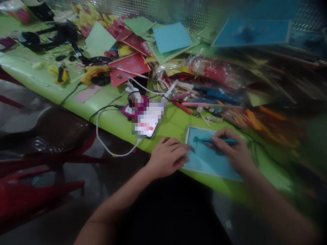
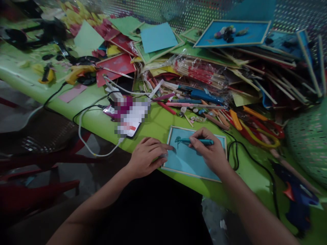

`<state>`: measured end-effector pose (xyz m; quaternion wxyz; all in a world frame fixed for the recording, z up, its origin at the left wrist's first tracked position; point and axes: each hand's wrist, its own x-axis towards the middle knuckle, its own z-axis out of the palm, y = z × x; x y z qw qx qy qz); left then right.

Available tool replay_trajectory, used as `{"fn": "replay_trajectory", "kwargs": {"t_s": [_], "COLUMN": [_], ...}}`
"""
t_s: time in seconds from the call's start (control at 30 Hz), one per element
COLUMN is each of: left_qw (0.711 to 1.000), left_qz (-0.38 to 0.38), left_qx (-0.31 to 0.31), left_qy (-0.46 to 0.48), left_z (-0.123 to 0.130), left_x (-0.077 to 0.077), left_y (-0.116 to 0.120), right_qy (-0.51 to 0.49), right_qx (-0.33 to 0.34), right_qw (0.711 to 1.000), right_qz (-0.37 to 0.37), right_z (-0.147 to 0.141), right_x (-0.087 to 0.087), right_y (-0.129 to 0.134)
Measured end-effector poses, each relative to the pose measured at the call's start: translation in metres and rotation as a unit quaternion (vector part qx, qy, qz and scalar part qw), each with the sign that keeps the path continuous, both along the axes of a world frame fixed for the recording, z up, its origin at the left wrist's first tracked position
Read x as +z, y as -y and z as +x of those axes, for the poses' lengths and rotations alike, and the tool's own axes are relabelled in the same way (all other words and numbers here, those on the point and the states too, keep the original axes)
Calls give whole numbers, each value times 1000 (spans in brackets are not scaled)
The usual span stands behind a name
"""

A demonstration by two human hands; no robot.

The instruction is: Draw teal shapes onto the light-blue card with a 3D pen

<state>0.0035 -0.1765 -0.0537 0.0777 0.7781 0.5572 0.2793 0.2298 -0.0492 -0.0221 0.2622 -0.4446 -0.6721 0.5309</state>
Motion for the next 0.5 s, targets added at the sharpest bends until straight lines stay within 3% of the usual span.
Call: {"fn": "replay_trajectory", "kwargs": {"t_s": [0.5], "left_qw": [1000], "left_qz": [5], "left_qx": [-6], "left_qy": [6], "left_z": [0], "left_x": [0], "left_y": [0], "right_qy": [-10], "right_qx": [4], "right_qw": [1000], "right_qz": [-17], "right_z": [-4], "right_x": [1], "right_y": [1]}}
